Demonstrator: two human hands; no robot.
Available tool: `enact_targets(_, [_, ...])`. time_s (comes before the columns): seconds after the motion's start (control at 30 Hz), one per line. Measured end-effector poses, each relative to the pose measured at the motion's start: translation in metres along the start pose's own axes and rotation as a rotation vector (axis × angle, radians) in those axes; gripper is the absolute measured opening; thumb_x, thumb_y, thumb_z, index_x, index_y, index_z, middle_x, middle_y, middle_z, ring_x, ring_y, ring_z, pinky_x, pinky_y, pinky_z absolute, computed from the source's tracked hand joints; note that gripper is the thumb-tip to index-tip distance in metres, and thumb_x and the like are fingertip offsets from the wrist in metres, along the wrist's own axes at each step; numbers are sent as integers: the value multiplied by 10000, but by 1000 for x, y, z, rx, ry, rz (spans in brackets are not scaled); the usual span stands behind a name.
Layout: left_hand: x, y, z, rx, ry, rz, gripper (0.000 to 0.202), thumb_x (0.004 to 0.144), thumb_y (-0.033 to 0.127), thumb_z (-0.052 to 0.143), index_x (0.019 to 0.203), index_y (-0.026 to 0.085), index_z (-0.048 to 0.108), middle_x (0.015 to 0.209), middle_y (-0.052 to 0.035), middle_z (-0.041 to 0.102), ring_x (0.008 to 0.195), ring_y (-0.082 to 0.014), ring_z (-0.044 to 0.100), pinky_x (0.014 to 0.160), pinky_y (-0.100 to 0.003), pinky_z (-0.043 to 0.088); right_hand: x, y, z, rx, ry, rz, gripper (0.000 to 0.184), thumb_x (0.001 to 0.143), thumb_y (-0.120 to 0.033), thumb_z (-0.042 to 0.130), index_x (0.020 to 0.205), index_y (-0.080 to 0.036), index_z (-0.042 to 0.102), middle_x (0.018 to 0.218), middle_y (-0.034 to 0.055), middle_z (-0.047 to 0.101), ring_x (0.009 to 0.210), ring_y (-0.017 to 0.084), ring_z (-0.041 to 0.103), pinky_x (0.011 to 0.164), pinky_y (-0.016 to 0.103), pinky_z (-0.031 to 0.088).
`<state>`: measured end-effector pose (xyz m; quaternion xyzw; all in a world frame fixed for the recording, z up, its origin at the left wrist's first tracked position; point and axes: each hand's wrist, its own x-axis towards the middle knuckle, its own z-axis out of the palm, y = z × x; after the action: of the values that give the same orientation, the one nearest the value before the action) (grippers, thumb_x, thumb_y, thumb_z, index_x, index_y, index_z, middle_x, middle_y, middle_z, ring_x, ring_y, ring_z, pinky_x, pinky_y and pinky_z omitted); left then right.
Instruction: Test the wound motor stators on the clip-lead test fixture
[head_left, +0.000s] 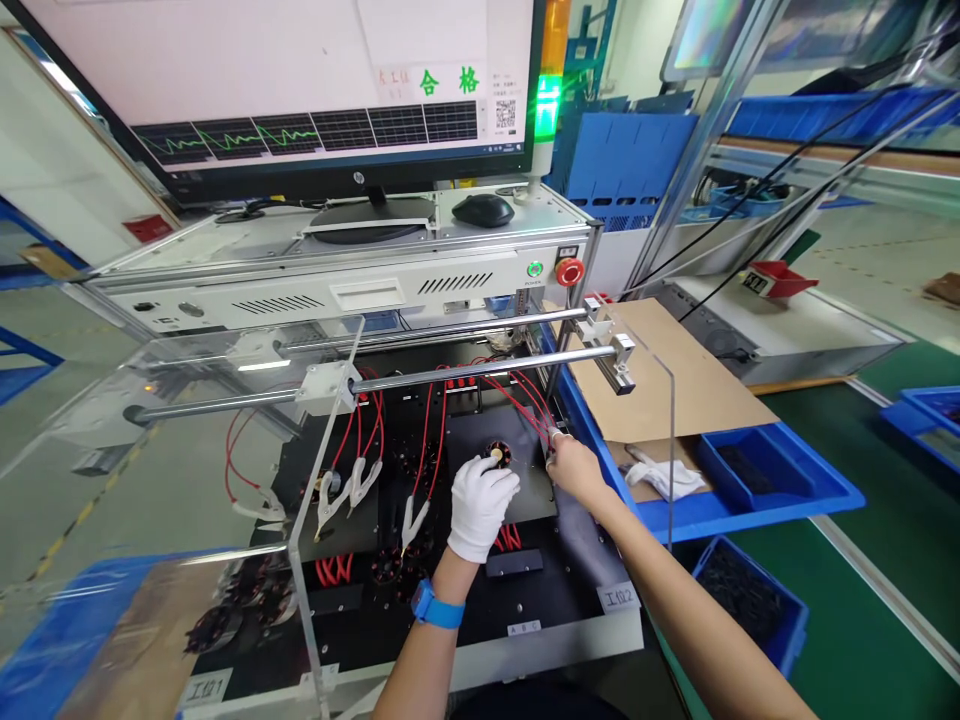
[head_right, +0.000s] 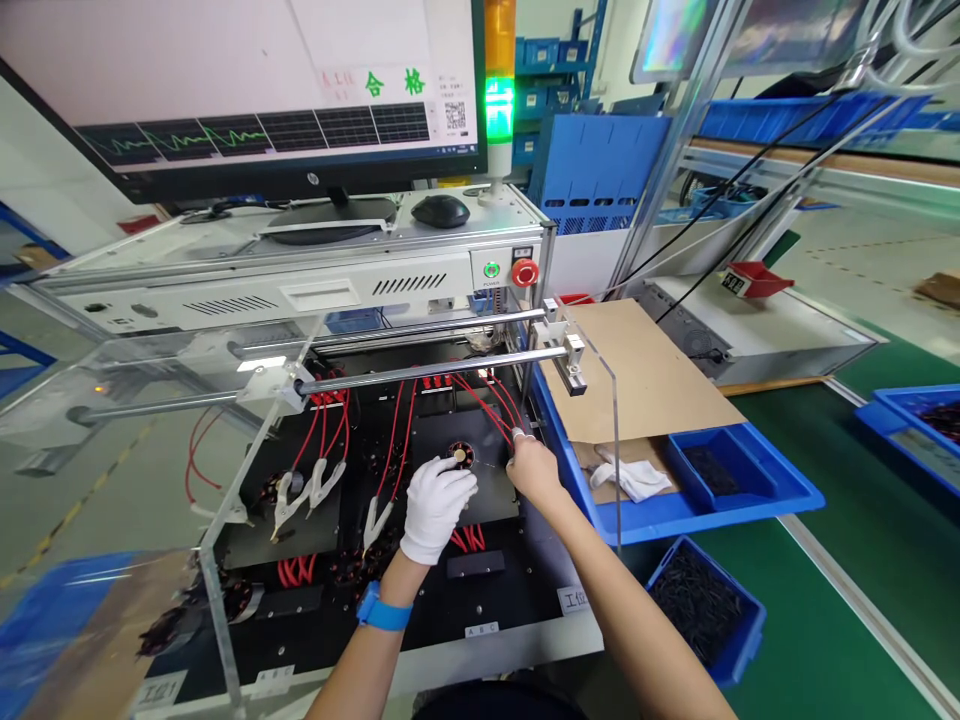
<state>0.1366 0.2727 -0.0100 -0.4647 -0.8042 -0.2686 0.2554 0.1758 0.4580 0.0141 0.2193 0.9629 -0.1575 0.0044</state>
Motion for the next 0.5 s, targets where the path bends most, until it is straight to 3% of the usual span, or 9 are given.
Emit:
enact_targets(0.07, [3, 3, 3, 4, 19, 30, 68, 766, 253, 608, 810, 271, 657, 761, 24, 659, 900, -174, 563, 889, -374, 411, 4, 1, -9, 212, -17, -4, 306, 687, -130, 528, 991, -148, 550, 781, 56, 581, 754, 195, 575, 671, 282, 432])
enact_targets(0.13, [7, 6, 6, 27, 5, 15, 63, 756, 256, 619, 804, 267, 657, 681, 20, 638, 853, -176, 570, 862, -370, 423, 12, -6, -16, 582, -74, 4, 283, 685, -196, 570, 964, -183, 522, 699, -5, 538, 644, 149, 557, 598, 258, 452])
enact_targets(0.2, [9, 8, 7, 42, -27, -34, 64, 742, 273, 633, 799, 262, 661, 673, 6, 629, 833, -182, 574, 850, -372, 429, 21, -17, -15, 975, -153, 79, 287, 678, -251, 603, 930, -195, 477, 649, -42, 488, 538, 111, 514, 495, 233, 457])
enact_targets(0.27, [11, 8, 8, 33, -49, -92, 80, 736, 290, 640, 803, 256, 666, 726, -11, 643, 851, -188, 577, 859, -376, 427, 27, -30, -9, 1225, -184, 201, 313, 651, -276, 637, 882, -195, 442, 610, -61, 454, 469, 90, 469, 409, 213, 437])
enact_targets(0.37, [10, 7, 8, -4, -39, -145, 75, 748, 284, 626, 801, 255, 671, 772, -17, 656, 866, -185, 581, 885, -375, 419, 31, -45, 6, 1354, -87, 291, 292, 639, -290, 642, 820, -196, 433, 552, -77, 425, 414, 74, 415, 355, 189, 395])
enact_targets(0.5, [9, 7, 7, -27, -44, -159, 54, 750, 276, 625, 767, 255, 671, 741, -7, 656, 853, -179, 585, 893, -370, 414, 32, -53, 21, 1345, 85, 279, 200, 671, -309, 574, 765, -199, 436, 525, -77, 416, 382, 72, 378, 333, 184, 342])
